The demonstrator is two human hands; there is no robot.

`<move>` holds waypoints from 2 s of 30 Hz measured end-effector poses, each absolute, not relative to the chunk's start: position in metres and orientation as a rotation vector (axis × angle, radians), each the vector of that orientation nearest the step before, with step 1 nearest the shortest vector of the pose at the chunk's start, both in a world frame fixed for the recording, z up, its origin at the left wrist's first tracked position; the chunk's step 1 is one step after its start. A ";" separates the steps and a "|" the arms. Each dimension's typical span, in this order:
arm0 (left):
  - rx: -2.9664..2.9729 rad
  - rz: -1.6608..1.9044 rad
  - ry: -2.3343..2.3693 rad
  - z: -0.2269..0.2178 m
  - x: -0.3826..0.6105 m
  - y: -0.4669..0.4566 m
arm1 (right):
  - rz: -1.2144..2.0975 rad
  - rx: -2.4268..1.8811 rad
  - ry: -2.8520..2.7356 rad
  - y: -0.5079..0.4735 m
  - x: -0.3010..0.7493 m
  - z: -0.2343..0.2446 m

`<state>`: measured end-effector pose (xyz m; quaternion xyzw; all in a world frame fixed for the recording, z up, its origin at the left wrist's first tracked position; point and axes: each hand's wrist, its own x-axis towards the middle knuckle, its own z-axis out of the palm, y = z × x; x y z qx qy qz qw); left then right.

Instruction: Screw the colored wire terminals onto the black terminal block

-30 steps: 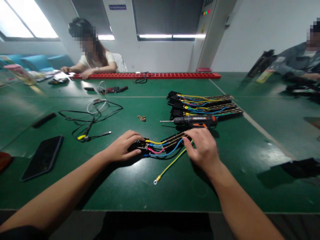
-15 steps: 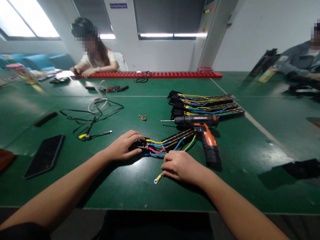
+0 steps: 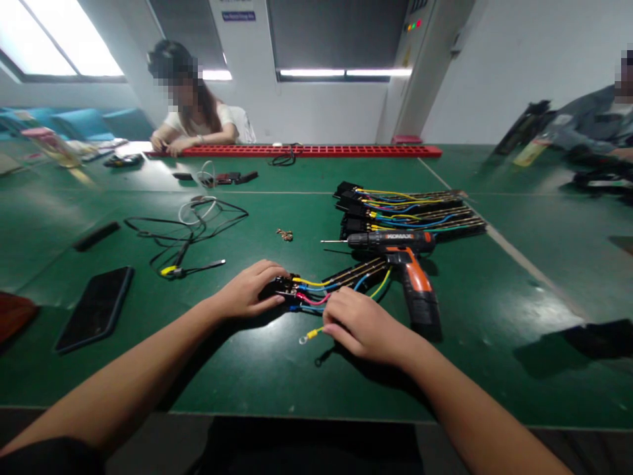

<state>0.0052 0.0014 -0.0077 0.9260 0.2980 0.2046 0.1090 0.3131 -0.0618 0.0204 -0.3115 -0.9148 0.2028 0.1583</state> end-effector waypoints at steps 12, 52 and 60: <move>2.648 0.639 0.999 -0.014 0.003 0.003 | 0.513 -1.156 -2.272 -0.040 0.280 0.045; 2.592 0.733 0.851 -0.006 0.003 0.007 | -0.036 -1.184 -2.243 -0.024 0.254 -0.014; 2.522 0.893 0.809 -0.004 0.005 0.009 | -0.056 -1.179 -2.235 -0.025 0.254 -0.015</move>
